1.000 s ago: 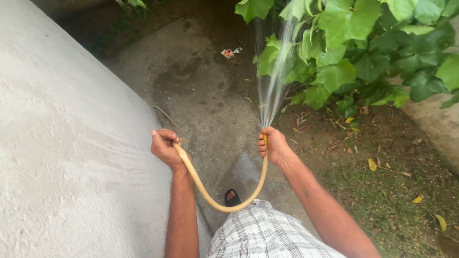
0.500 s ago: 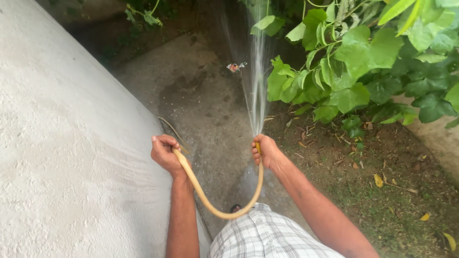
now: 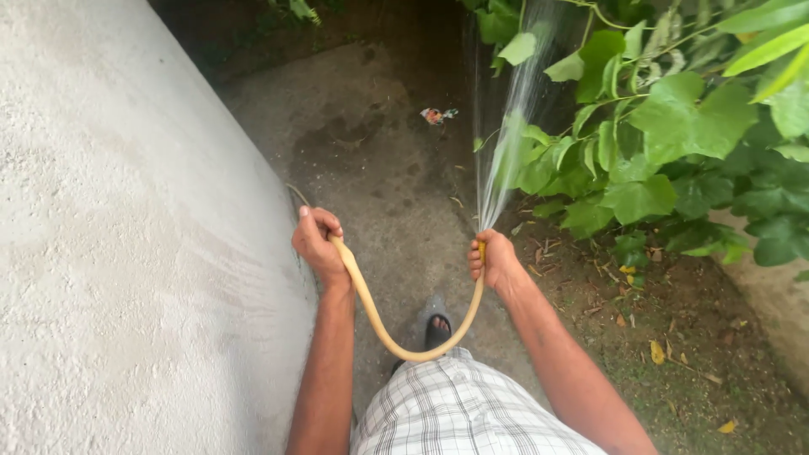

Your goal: Watering various plants and a dirt patch in a garden area using a hose.

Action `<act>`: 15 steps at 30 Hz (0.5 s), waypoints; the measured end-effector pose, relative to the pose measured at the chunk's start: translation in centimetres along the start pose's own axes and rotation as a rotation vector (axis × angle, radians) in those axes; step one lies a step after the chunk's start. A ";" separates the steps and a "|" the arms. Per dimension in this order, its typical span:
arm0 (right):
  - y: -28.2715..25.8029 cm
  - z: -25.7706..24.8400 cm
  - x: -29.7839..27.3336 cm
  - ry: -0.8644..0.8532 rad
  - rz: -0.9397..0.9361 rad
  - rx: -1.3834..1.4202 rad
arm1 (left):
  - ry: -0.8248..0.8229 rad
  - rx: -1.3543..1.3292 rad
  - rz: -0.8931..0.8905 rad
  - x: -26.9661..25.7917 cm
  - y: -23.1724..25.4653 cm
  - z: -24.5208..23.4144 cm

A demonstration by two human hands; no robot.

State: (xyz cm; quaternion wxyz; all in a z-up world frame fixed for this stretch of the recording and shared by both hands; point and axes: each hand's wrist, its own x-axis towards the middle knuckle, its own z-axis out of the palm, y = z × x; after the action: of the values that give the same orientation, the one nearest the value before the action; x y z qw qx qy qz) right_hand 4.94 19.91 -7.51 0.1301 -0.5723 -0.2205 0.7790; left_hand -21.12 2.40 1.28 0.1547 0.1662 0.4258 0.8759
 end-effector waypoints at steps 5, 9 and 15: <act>-2.7 0.3 1.5 -0.028 -0.007 0.034 | 0.037 0.018 -0.001 1.5 -0.1 1.2; -4.7 -0.1 3.5 -0.040 -0.036 0.050 | 0.066 0.018 -0.022 2.5 -0.2 2.8; -7.6 0.1 6.6 -0.062 -0.020 0.052 | 0.047 0.060 0.031 4.7 -2.2 5.6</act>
State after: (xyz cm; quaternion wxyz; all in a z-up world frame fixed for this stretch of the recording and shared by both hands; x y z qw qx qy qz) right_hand 2.45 29.51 -9.22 0.1458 -0.5421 -0.2098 0.8006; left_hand -22.66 9.51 3.51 0.1261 0.1569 0.4528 0.8686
